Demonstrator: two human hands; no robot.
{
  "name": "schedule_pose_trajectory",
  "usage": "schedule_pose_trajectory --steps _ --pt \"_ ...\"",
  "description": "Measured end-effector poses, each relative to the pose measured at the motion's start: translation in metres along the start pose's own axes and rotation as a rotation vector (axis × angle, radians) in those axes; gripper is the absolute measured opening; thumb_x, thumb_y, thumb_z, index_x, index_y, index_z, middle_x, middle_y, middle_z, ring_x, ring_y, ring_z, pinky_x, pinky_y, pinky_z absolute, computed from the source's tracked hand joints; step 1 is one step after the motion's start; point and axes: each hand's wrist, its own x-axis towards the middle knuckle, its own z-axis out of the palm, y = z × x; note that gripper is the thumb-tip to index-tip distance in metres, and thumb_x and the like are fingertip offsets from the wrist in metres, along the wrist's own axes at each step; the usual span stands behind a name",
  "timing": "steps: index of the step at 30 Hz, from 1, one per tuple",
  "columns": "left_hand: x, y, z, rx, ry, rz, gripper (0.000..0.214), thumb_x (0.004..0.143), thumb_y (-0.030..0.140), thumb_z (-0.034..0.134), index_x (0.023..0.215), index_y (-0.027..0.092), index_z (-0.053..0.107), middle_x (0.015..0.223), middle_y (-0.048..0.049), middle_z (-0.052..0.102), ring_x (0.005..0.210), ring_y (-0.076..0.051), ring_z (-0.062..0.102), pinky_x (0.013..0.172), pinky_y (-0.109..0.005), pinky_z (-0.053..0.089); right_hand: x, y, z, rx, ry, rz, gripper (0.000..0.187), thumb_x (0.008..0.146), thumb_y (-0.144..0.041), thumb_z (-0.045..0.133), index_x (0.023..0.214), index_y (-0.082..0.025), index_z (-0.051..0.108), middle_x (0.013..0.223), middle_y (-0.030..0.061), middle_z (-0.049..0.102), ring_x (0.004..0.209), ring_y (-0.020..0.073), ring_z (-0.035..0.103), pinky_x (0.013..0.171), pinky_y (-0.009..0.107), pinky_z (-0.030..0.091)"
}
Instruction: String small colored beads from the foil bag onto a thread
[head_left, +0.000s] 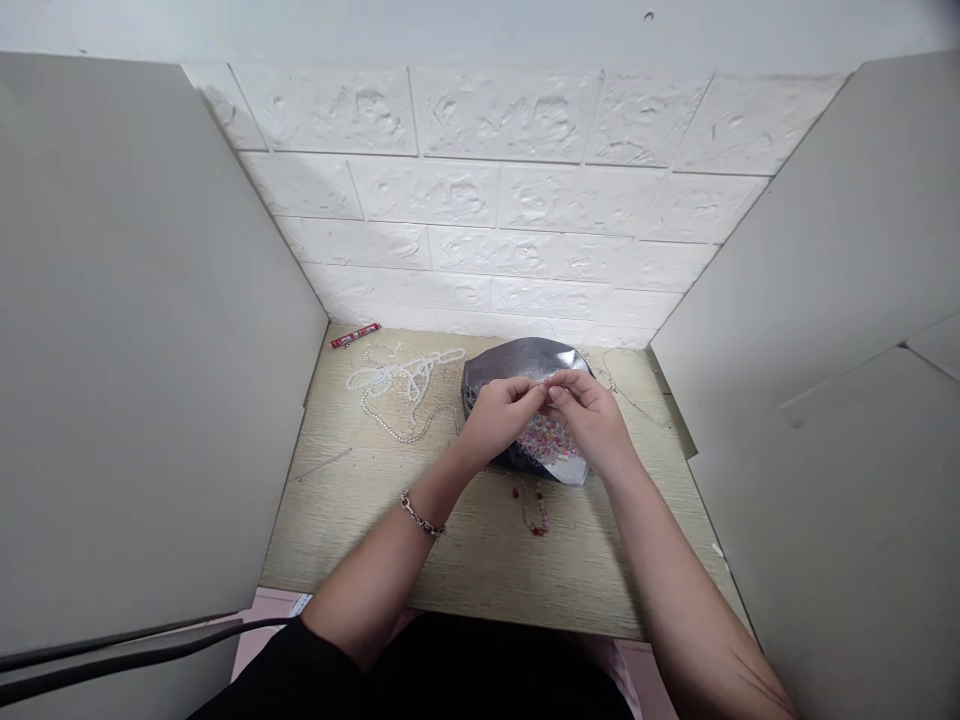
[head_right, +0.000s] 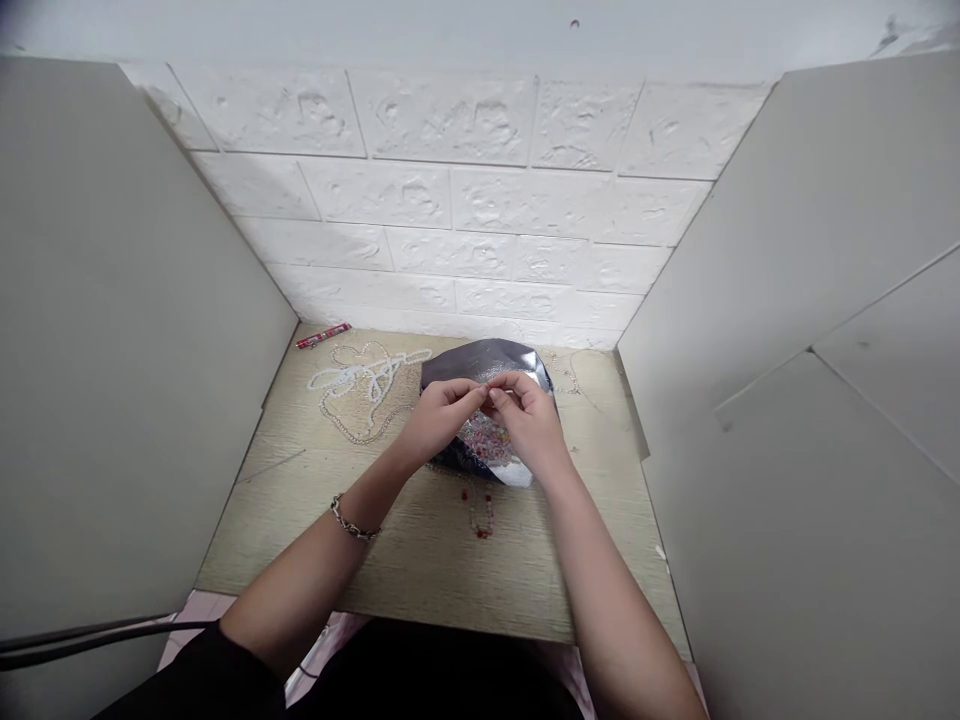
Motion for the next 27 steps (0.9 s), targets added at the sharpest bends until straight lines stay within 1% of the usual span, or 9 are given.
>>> schedule_pose_trajectory --steps 4,11,15,20,23,27 --pt "0.001 0.0 -0.001 0.028 0.0 -0.016 0.028 0.075 0.032 0.044 0.064 0.013 0.062 0.061 -0.0015 0.058 0.062 -0.013 0.05 0.056 -0.023 0.038 0.0 0.001 -0.004 -0.127 -0.017 -0.026 0.02 0.068 -0.035 0.058 0.08 -0.02 0.05 0.069 -0.0007 0.055 0.069 0.0115 0.054 0.07 0.029 0.048" --pt "0.004 -0.005 -0.003 0.078 -0.051 -0.014 0.031 0.077 0.034 0.042 0.071 0.013 0.064 0.066 -0.0026 0.061 0.066 -0.013 0.052 0.063 -0.023 0.039 0.002 0.004 -0.01 -0.282 -0.057 -0.048 0.018 0.071 -0.033 0.054 0.082 -0.019 0.052 0.071 0.0002 0.056 0.068 0.012 0.054 0.067 0.028 0.046" --pt "0.004 -0.005 -0.004 0.121 -0.061 -0.03 0.034 0.078 0.036 0.041 0.072 0.011 0.064 0.063 -0.0021 0.059 0.063 -0.012 0.05 0.06 -0.023 0.037 0.003 0.005 -0.012 -0.333 -0.074 -0.054 0.018 0.071 -0.033 0.053 0.083 -0.02 0.051 0.076 0.0003 0.057 0.07 0.0124 0.055 0.068 0.029 0.046" --pt "0.004 -0.006 -0.006 0.065 -0.092 -0.016 0.036 0.078 0.039 0.04 0.071 0.013 0.064 0.059 0.0008 0.052 0.059 -0.01 0.045 0.057 -0.022 0.034 0.002 0.003 -0.012 -0.348 -0.079 -0.066 0.015 0.071 -0.031 0.053 0.082 -0.019 0.052 0.074 -0.0003 0.058 0.069 0.0119 0.055 0.066 0.028 0.045" --pt "0.005 -0.008 -0.006 0.074 -0.092 -0.017 0.036 0.078 0.04 0.041 0.068 0.012 0.062 0.055 0.0018 0.046 0.055 -0.009 0.041 0.055 -0.022 0.032 0.0 -0.001 -0.011 -0.357 -0.066 -0.08 0.014 0.069 -0.028 0.056 0.079 -0.018 0.055 0.074 0.0004 0.06 0.071 0.0126 0.056 0.067 0.027 0.045" --pt "0.005 -0.008 -0.006 0.094 -0.101 -0.029 0.036 0.078 0.038 0.04 0.069 0.011 0.062 0.053 0.0019 0.042 0.054 -0.009 0.038 0.052 -0.022 0.03 -0.003 -0.006 -0.01 -0.42 0.013 -0.093 0.015 0.066 -0.028 0.06 0.074 -0.017 0.061 0.07 0.0014 0.063 0.068 0.0136 0.057 0.064 0.026 0.044"
